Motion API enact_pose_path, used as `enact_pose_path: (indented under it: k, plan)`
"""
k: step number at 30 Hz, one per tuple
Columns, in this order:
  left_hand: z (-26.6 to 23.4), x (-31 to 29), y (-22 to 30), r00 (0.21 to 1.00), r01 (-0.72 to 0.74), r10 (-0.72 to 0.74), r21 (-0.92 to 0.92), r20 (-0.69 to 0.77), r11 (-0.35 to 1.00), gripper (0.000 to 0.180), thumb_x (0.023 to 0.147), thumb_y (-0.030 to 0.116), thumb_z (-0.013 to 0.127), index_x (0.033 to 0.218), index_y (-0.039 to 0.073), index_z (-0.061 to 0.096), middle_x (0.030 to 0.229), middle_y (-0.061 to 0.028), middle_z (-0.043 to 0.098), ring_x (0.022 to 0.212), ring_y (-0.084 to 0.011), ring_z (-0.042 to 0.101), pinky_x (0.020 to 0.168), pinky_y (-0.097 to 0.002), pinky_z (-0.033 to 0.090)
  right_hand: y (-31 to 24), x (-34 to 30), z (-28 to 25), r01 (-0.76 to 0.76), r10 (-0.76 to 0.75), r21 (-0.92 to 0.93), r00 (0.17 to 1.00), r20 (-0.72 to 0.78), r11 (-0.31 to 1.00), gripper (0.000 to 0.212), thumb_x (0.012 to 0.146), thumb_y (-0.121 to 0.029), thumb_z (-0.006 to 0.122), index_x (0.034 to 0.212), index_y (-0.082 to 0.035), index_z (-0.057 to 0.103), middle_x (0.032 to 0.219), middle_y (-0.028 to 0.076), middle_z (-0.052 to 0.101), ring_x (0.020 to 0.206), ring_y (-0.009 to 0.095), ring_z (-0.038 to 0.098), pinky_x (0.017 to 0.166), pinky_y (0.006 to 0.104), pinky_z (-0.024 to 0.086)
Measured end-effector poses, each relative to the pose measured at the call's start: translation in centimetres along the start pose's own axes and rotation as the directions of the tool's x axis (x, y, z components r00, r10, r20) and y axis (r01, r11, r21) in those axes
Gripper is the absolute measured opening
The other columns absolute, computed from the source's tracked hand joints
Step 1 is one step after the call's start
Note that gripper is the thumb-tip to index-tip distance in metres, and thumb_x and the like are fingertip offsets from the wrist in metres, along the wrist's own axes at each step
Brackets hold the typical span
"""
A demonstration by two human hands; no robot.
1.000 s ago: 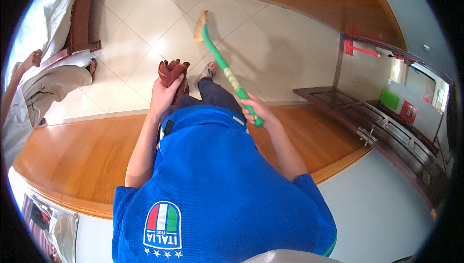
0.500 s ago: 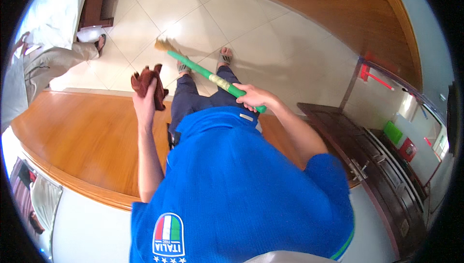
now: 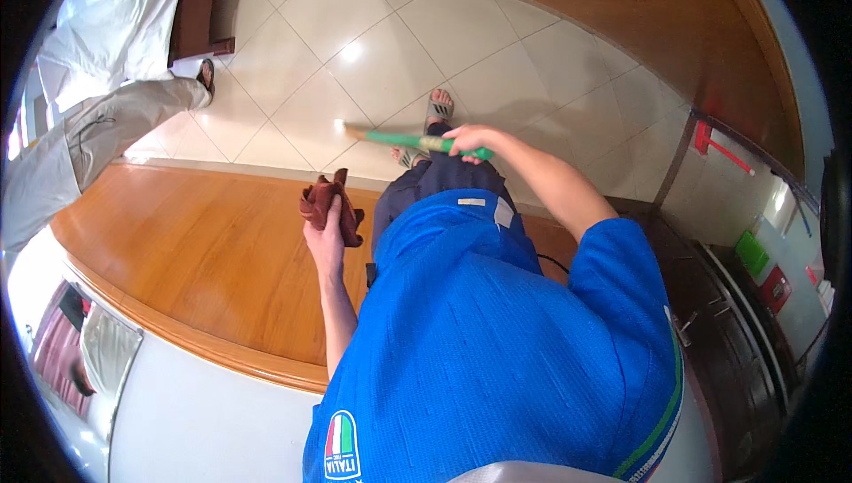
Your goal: The person sweeps the tiled floor of a bedroom using a broom and dustpan. Another person makes the bed in the background. The person sweeps debris into a pile and then uses a dustpan to collect it.
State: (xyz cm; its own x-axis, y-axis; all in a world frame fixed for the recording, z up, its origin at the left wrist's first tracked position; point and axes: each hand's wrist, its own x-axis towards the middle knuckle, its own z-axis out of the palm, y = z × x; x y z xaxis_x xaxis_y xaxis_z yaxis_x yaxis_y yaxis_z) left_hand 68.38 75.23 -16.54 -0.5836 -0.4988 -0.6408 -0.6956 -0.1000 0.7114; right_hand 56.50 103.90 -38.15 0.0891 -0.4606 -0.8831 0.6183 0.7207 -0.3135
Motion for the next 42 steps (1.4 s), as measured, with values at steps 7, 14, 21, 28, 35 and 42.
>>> enact_pose_path:
  k: [7, 14, 21, 28, 35, 42]
  plan:
    - [0.5, -0.3, 2.6, 0.999, -0.012, 0.013, 0.027, -0.032, 1.0, 0.041, 0.092, 0.017, 0.066, 0.128, 0.0, 0.056, 0.108, -0.008, 0.063, 0.093, -0.0145, 0.062, 0.079, -0.0302, 0.053, 4.1, -8.7, -11.4, -0.085, 0.137, 0.225, 0.964, -0.226, 0.971, 0.068, 0.093, -0.014, 0.054, 0.154, -0.026, 0.026, 0.067, 0.001, 0.049, 0.051, 0.011, 0.047, 0.044, 0.03, 0.043]
    - [0.1, 1.0, 2.1, 0.989, -0.134, 0.131, 0.041, 0.064, 0.99, 0.041, 0.092, 0.015, 0.066, 0.128, -0.002, 0.056, 0.111, -0.0074, 0.064, 0.097, -0.0151, 0.062, 0.084, -0.0301, 0.051, 2.9, -13.4, -11.7, -0.061, 0.108, 0.136, 0.923, -0.37, 0.989, 0.066, 0.094, -0.015, 0.054, 0.154, -0.024, 0.027, 0.064, 0.002, 0.049, 0.05, 0.011, 0.049, 0.043, 0.0302, 0.044]
    - [-0.7, 0.9, 4.1, 0.981, -0.115, 0.104, 0.059, 0.163, 0.992, 0.037, 0.093, 0.016, 0.065, 0.124, -0.002, 0.059, 0.104, -0.0092, 0.065, 0.091, -0.015, 0.064, 0.072, -0.0285, 0.056, 1.3, -17.6, -2.1, 0.043, -0.006, 0.062, 0.865, -0.502, 0.997, 0.073, 0.093, -0.017, 0.056, 0.156, -0.021, 0.019, 0.063, 0.004, 0.055, 0.05, 0.013, 0.054, 0.043, 0.0323, 0.048]
    - [-4.4, 3.3, 3.8, 0.976, -0.145, 0.128, 0.089, 0.176, 0.985, 0.038, 0.092, 0.018, 0.066, 0.125, -0.001, 0.059, 0.106, -0.0071, 0.065, 0.094, -0.0143, 0.063, 0.082, -0.029, 0.052, -1.3, -17.7, 7.4, 0.119, -0.098, 0.027, 0.909, -0.405, 0.993, 0.077, 0.094, -0.024, 0.06, 0.156, -0.021, 0.015, 0.06, 0.002, 0.051, 0.048, 0.013, 0.051, 0.043, 0.0312, 0.046]
    - [-7.7, 1.6, 5.0, 0.981, -0.152, 0.139, 0.094, 0.139, 0.984, 0.042, 0.093, 0.014, 0.065, 0.131, 0.0, 0.055, 0.116, -0.0085, 0.062, 0.1, -0.0153, 0.061, 0.088, -0.0295, 0.052, -7.4, -0.8, 9.1, 0.278, -0.278, -0.011, 0.96, 0.017, 0.961, 0.058, 0.092, -0.016, 0.061, 0.147, -0.017, 0.042, 0.068, 0.006, 0.057, 0.047, 0.014, 0.053, 0.041, 0.0312, 0.048]
    - [-9.3, -0.3, 3.4, 0.992, -0.121, 0.127, 0.189, -0.023, 0.975, 0.039, 0.091, 0.023, 0.068, 0.12, -0.001, 0.061, 0.104, -0.0046, 0.064, 0.09, -0.0125, 0.06, 0.08, -0.0278, 0.049, -3.4, 9.2, 5.7, 0.135, -0.113, 0.407, 0.991, -0.077, 0.903, 0.045, 0.087, -0.013, 0.067, 0.131, -0.016, 0.057, 0.069, 0.005, 0.057, 0.05, 0.013, 0.055, 0.045, 0.0331, 0.051]
